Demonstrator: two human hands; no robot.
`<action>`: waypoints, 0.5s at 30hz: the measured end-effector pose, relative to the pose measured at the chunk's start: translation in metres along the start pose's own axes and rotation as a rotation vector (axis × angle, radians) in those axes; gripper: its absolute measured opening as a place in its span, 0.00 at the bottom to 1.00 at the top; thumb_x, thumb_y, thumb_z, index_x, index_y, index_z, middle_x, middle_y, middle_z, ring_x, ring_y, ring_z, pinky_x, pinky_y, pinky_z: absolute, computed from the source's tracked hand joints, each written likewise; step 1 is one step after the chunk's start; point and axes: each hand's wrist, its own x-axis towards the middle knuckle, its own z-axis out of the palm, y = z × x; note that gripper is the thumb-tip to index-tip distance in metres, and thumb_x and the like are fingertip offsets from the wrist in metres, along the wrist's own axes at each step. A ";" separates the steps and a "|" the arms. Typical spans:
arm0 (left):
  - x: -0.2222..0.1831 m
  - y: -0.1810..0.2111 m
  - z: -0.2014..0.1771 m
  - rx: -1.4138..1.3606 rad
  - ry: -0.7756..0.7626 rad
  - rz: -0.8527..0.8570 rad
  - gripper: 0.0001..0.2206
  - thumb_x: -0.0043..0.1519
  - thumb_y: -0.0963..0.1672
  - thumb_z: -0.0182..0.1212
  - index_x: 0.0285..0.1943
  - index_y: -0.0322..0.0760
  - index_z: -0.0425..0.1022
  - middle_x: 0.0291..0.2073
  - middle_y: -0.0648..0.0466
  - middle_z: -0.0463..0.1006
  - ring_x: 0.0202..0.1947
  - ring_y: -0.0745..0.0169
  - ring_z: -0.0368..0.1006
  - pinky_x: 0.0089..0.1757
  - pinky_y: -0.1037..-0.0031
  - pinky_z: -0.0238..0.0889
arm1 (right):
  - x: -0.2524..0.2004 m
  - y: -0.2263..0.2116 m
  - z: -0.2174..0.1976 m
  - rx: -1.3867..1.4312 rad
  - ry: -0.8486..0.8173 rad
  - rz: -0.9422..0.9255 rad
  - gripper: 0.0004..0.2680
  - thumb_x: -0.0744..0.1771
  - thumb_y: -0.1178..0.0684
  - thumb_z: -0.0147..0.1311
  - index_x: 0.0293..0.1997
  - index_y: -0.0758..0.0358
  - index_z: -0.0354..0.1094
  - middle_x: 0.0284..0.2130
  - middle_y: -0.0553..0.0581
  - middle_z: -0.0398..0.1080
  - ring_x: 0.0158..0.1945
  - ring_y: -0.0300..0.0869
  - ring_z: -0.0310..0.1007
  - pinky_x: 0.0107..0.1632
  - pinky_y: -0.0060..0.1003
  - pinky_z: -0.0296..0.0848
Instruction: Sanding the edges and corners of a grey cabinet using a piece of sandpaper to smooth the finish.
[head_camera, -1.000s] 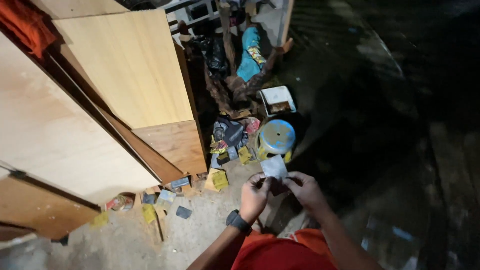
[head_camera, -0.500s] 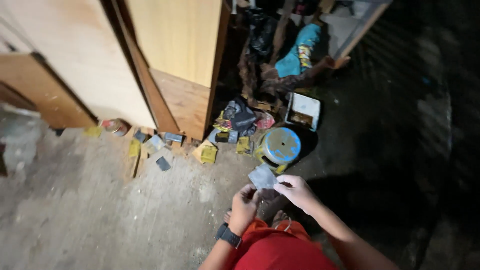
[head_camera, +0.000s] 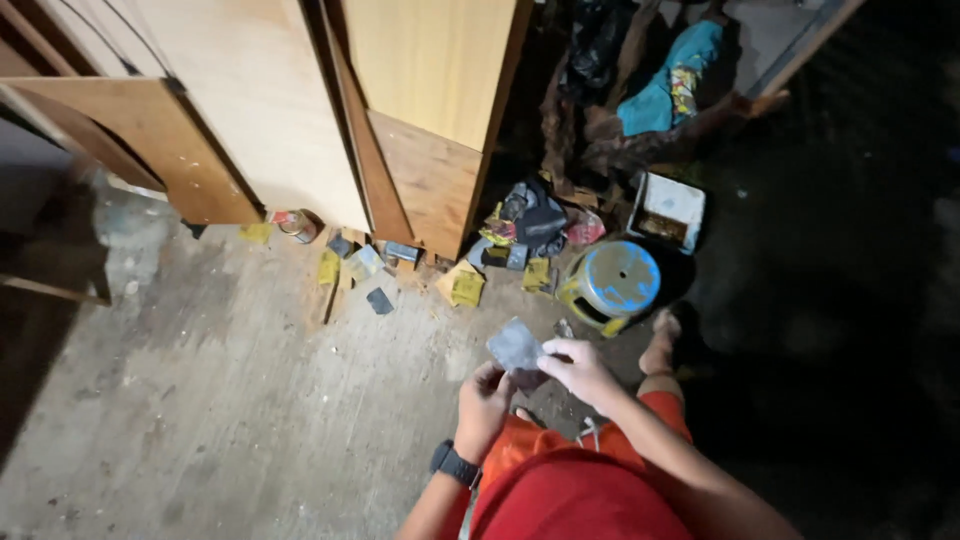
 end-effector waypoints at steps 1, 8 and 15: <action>0.001 -0.002 -0.003 0.001 0.002 0.000 0.07 0.67 0.41 0.63 0.40 0.37 0.87 0.35 0.57 0.91 0.38 0.71 0.83 0.44 0.75 0.78 | 0.002 -0.001 0.004 0.000 -0.002 -0.002 0.10 0.65 0.46 0.64 0.45 0.58 0.83 0.40 0.46 0.85 0.44 0.35 0.79 0.51 0.33 0.73; -0.018 -0.013 -0.002 -0.026 0.039 -0.068 0.06 0.68 0.42 0.63 0.41 0.38 0.86 0.35 0.57 0.90 0.37 0.71 0.82 0.42 0.74 0.76 | -0.035 -0.015 0.000 0.128 -0.104 -0.028 0.06 0.69 0.53 0.61 0.31 0.56 0.73 0.24 0.44 0.64 0.30 0.33 0.60 0.37 0.32 0.59; -0.029 -0.021 0.008 -0.017 0.060 -0.037 0.07 0.68 0.43 0.64 0.46 0.39 0.87 0.39 0.58 0.91 0.39 0.71 0.82 0.44 0.74 0.77 | -0.043 -0.016 -0.005 0.141 -0.127 0.018 0.06 0.70 0.55 0.60 0.33 0.59 0.74 0.27 0.45 0.64 0.35 0.34 0.62 0.40 0.32 0.62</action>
